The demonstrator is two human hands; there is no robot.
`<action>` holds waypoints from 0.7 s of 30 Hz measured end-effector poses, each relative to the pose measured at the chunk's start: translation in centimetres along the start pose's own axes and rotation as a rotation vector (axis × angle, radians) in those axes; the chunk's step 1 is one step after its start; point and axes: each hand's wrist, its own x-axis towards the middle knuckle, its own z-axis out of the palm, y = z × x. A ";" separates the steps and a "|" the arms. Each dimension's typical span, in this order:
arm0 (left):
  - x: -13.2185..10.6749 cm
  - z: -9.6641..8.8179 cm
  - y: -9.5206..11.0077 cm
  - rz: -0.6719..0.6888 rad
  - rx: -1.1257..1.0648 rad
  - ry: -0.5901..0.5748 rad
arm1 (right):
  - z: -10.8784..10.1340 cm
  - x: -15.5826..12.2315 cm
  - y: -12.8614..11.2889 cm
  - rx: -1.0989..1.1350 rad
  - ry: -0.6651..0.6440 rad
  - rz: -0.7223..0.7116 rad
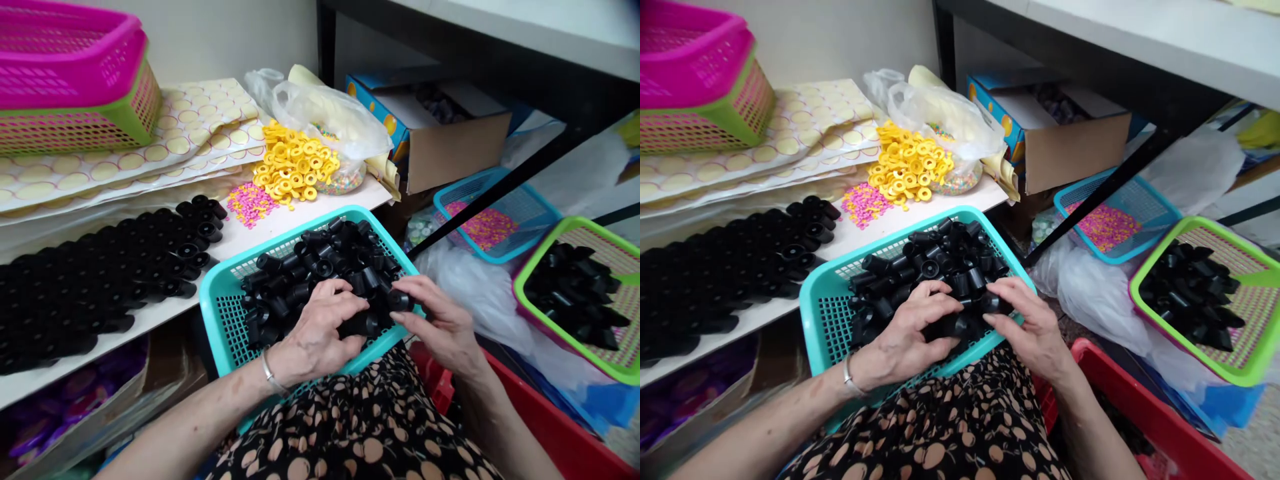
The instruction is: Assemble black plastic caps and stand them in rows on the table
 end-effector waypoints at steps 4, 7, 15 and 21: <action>0.3 -1.4 0.0 -0.070 -0.102 0.113 | 0.3 0.2 -0.9 -0.091 -0.041 -0.066; -0.5 -2.7 -0.5 -0.292 -0.190 0.206 | 0.4 0.6 -0.7 -0.115 -0.004 -0.072; -1.5 -5.2 -0.9 -0.700 -1.125 0.336 | 1.7 1.1 -0.2 -0.183 -0.132 -0.025; 0.3 -3.0 -1.4 -0.627 -0.502 0.318 | 3.3 1.5 -0.4 -0.205 -0.171 -0.039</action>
